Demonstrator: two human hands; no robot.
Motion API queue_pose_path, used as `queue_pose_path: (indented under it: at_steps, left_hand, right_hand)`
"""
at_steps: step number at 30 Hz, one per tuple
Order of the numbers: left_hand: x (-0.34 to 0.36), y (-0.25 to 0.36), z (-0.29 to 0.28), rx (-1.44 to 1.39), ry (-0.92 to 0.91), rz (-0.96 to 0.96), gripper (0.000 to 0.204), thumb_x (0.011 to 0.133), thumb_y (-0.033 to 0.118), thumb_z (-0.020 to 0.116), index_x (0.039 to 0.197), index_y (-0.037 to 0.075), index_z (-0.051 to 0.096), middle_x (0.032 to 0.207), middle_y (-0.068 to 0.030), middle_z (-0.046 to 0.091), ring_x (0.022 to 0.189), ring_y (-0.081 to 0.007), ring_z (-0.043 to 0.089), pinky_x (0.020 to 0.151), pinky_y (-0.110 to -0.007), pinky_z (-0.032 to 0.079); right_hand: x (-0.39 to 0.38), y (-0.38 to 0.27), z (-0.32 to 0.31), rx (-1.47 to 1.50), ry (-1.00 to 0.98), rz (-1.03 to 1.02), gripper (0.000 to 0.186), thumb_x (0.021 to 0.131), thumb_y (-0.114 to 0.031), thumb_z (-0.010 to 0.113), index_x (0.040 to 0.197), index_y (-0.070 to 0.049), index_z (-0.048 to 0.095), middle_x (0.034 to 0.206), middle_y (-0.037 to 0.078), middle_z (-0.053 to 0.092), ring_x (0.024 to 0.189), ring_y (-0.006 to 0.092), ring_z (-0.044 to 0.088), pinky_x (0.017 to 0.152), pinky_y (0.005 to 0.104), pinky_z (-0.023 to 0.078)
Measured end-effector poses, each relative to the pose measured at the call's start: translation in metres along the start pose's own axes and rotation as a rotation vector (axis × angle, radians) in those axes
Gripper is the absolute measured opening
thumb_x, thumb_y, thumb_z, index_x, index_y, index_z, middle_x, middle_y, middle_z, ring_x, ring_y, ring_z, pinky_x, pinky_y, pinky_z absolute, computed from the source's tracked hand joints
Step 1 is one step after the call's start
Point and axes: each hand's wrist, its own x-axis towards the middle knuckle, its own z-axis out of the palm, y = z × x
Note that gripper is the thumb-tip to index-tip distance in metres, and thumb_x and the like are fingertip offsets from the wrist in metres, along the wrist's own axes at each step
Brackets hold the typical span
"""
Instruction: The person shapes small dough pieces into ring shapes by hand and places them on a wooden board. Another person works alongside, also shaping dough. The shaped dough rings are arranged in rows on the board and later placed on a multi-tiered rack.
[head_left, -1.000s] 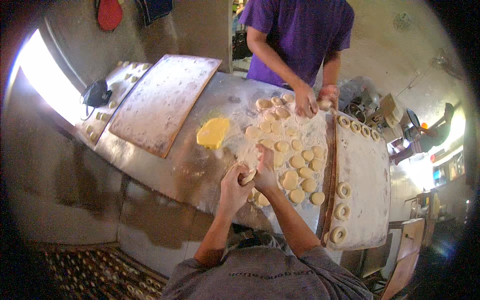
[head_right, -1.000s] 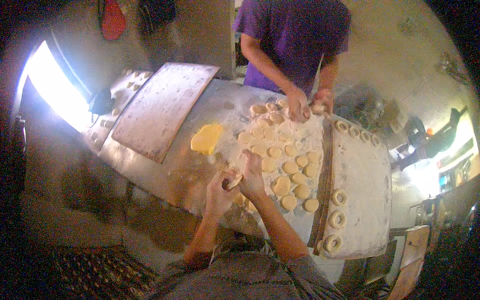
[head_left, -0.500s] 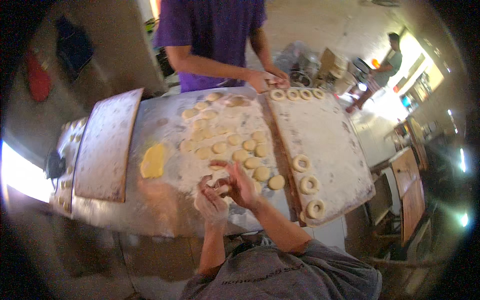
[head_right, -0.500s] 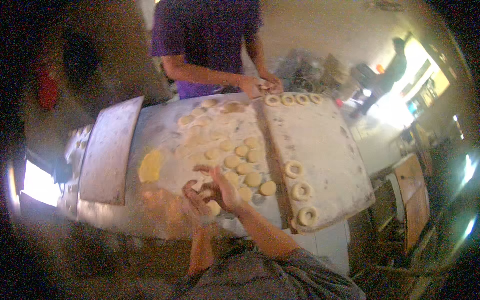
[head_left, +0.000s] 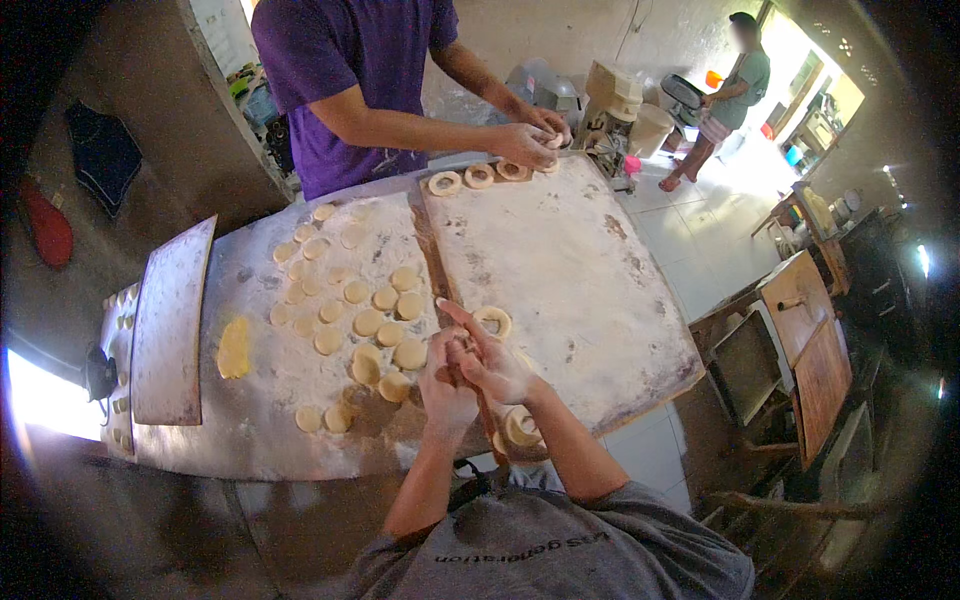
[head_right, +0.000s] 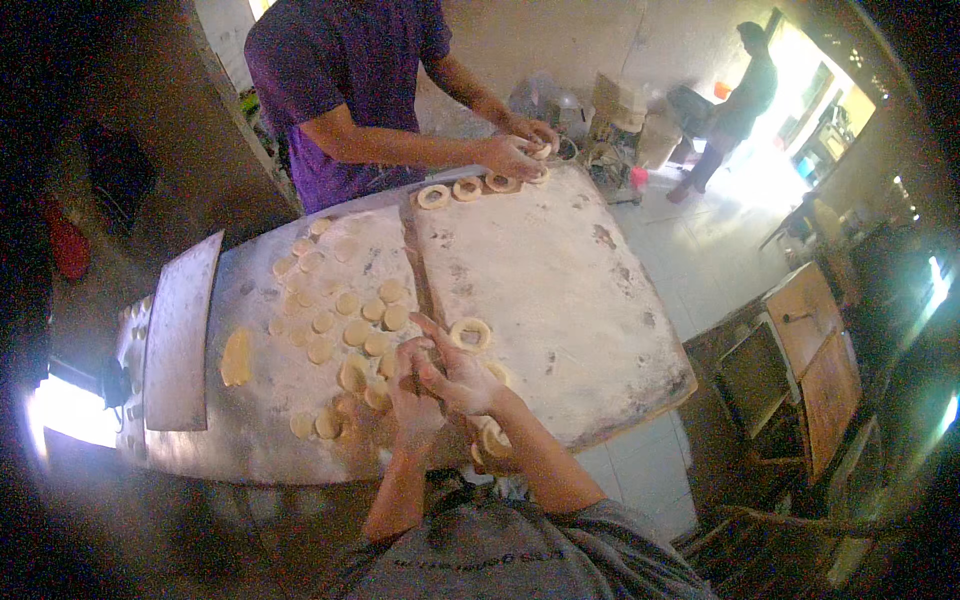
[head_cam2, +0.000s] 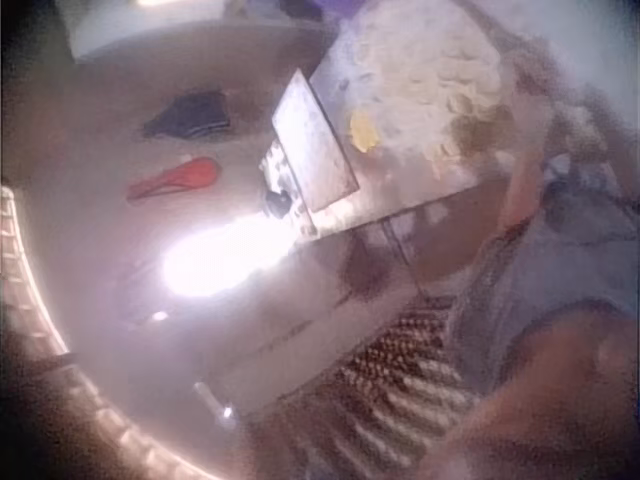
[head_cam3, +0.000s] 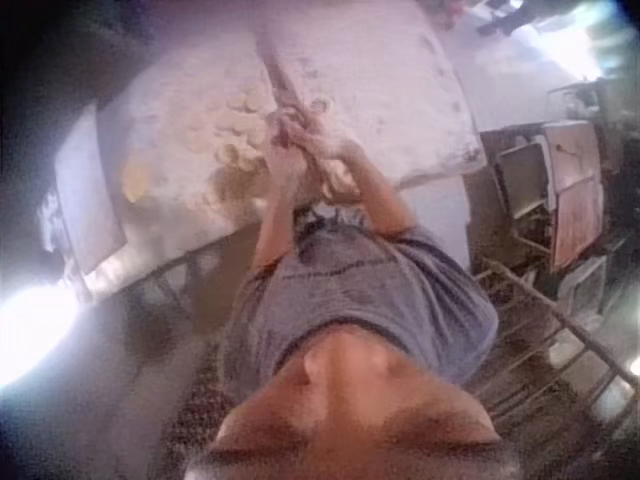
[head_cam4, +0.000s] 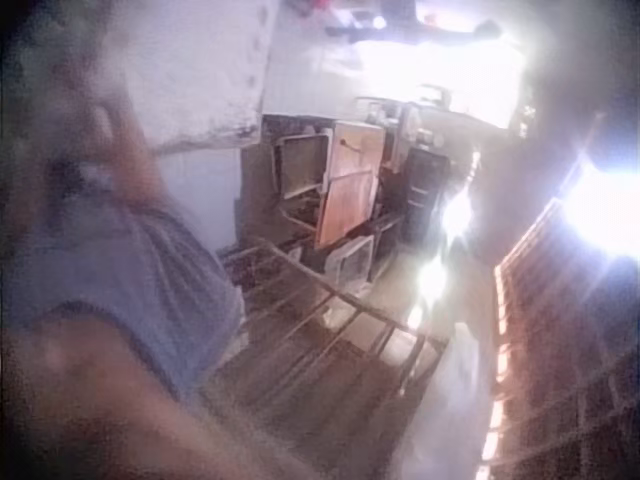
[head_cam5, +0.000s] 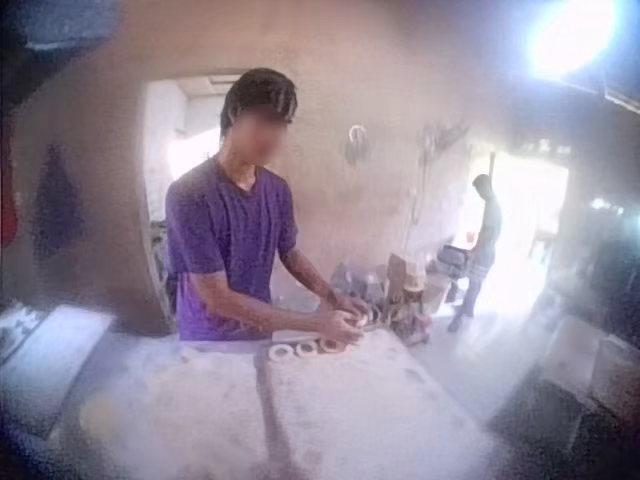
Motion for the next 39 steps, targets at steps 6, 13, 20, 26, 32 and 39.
queue_pose_path:
  at_steps: [6, 13, 20, 26, 32, 39]
  left_hand:
    - [-0.013, 0.037, 0.053, 0.042, -0.282, -0.144, 0.029, 0.095, 0.006, 0.043, 0.123, 0.007, 0.048, 0.078, -0.0145, 0.065, 0.074, -0.0356, 0.068, 0.065, -0.040, 0.052]
    - [-0.009, 0.066, 0.088, 0.051, -0.401, -0.219, 0.039, 0.102, 0.030, 0.038, 0.131, 0.005, 0.040, 0.084, -0.0218, 0.061, 0.073, -0.0380, 0.062, 0.063, -0.044, 0.047]
    - [0.016, 0.006, 0.146, 0.609, -0.249, -0.123, 0.065, 0.097, 0.039, 0.049, 0.143, -0.001, 0.025, 0.128, -0.0374, 0.038, 0.112, -0.0519, 0.045, 0.096, -0.055, 0.038]
    - [0.011, 0.008, 0.117, 0.743, -0.602, 0.002, 0.080, 0.081, 0.031, 0.068, 0.145, 0.009, 0.027, 0.121, -0.0276, 0.046, 0.115, -0.0428, 0.048, 0.095, -0.056, 0.037]
    - [-0.008, -0.004, 0.093, 0.566, -0.548, 0.035, 0.080, 0.076, 0.023, 0.071, 0.144, 0.012, 0.030, 0.121, -0.0275, 0.047, 0.113, -0.0453, 0.049, 0.094, -0.057, 0.039]
    - [-0.045, -0.040, -0.078, 0.197, -0.264, -0.590, 0.051, 0.079, 0.009, 0.062, 0.127, 0.004, 0.046, 0.112, -0.0293, 0.056, 0.107, -0.0427, 0.055, 0.090, -0.046, 0.045]
  right_hand:
    - [-0.042, -0.012, -0.069, 0.239, -0.090, -0.005, 0.061, 0.099, -0.042, 0.038, 0.148, -0.011, 0.021, 0.065, 0.001, 0.052, 0.050, 0.0101, 0.042, 0.049, 0.0264, 0.037]
    - [-0.052, -0.009, -0.120, -0.044, 0.051, -0.098, 0.073, 0.098, -0.050, 0.044, 0.153, -0.015, 0.012, 0.066, 0.000, 0.047, 0.046, 0.0090, 0.041, 0.046, 0.0244, 0.038]
    - [-0.037, 0.001, -0.156, -0.791, 0.353, 0.425, 0.088, 0.093, -0.049, 0.053, 0.150, 0.000, 0.006, 0.115, 0.028, 0.061, 0.090, 0.0416, 0.065, 0.083, 0.0479, 0.049]
    - [-0.047, -0.007, -0.135, -1.483, 0.220, 0.376, 0.089, 0.082, -0.043, 0.066, 0.149, -0.006, 0.022, 0.099, 0.022, 0.064, 0.093, 0.0389, 0.063, 0.086, 0.0537, 0.046]
    - [-0.039, -0.002, -0.110, -1.424, 0.222, 0.509, 0.078, 0.079, -0.033, 0.069, 0.145, -0.007, 0.035, 0.115, 0.019, 0.057, 0.098, 0.0358, 0.059, 0.085, 0.0510, 0.046]
    - [0.018, 0.038, 0.048, -0.912, -0.252, 0.075, 0.033, 0.086, -0.030, 0.064, 0.104, -0.002, 0.065, 0.110, 0.017, 0.065, 0.091, 0.0346, 0.065, 0.081, 0.0440, 0.051]
